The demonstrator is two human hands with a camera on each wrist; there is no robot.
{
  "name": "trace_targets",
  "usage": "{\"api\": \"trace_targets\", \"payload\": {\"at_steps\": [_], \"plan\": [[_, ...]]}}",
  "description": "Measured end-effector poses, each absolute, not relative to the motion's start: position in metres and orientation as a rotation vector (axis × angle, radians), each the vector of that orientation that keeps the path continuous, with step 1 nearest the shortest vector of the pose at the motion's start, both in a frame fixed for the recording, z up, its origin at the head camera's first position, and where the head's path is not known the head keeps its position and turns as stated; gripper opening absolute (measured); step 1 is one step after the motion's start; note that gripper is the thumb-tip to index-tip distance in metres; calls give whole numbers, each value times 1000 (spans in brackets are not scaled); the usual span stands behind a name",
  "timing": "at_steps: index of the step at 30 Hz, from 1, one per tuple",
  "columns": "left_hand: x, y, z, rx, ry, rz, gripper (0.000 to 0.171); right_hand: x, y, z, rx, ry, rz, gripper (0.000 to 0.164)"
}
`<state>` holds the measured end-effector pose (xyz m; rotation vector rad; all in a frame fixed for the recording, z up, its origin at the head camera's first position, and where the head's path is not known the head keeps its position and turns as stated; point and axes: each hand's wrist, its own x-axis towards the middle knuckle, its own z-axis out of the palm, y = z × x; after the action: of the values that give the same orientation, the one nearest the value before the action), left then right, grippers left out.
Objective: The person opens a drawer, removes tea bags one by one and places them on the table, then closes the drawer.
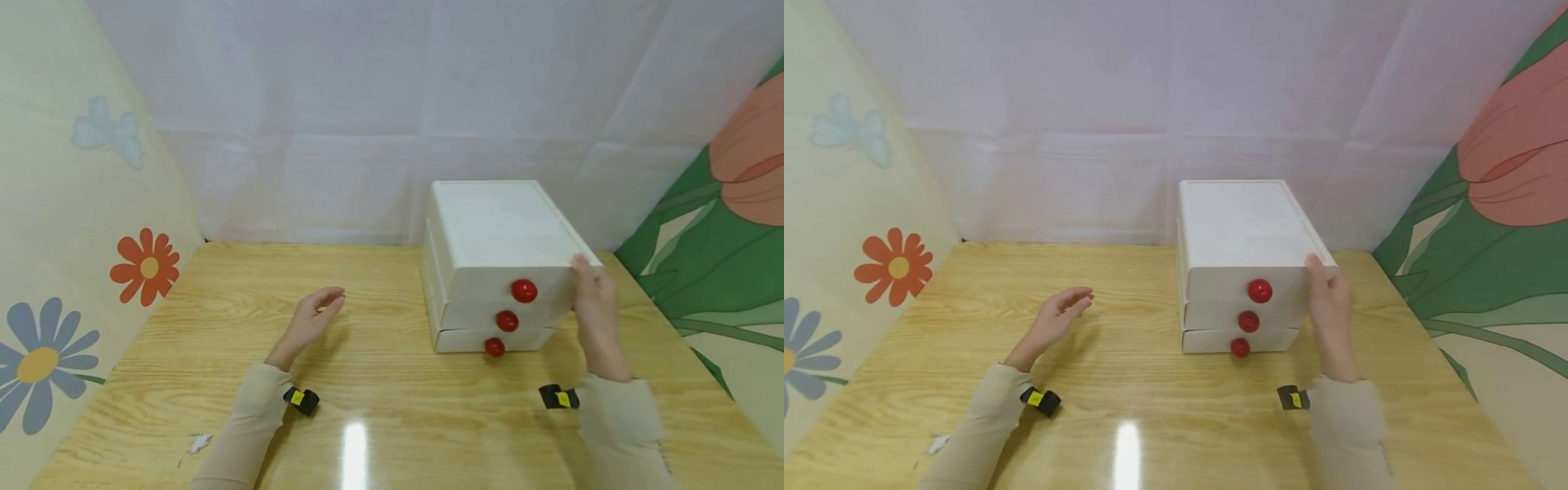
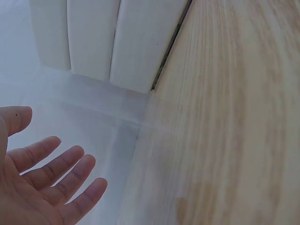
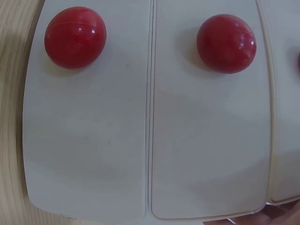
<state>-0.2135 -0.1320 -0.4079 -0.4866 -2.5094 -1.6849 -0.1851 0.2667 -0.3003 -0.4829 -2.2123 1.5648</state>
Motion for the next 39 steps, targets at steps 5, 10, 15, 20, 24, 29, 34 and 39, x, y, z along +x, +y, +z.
{"api": "trace_targets", "payload": {"at_steps": [5, 10, 15, 20, 24, 29, 34, 39], "plan": [[-213, -133, -406, -495, -2507, -1676, 41, -183, 258, -300, -460, -2238, 1538, 57], [-213, -134, -406, -501, -2510, -1680, 43, -183, 250, -300, -459, -2240, 1529, 57], [-213, -136, -405, -503, -2518, -1690, 44, -182, 242, -300, -435, -2231, 1574, 62], [-213, -137, -405, -513, -2512, -1693, 43, -183, 234, -301, -405, -2214, 1564, 61], [-213, -137, -405, -523, -2510, -1678, 42, -183, 229, -300, -378, -2212, 1558, 60], [-214, -138, -404, -527, -2506, -1659, 41, -183, 221, -300, -363, -2227, 1575, 61], [-214, -138, -404, -529, -2510, -1673, 40, -183, 215, -300, -345, -2243, 1576, 61], [-214, -139, -404, -525, -2515, -1678, 42, -183, 210, -300, -325, -2249, 1585, 62]]}}
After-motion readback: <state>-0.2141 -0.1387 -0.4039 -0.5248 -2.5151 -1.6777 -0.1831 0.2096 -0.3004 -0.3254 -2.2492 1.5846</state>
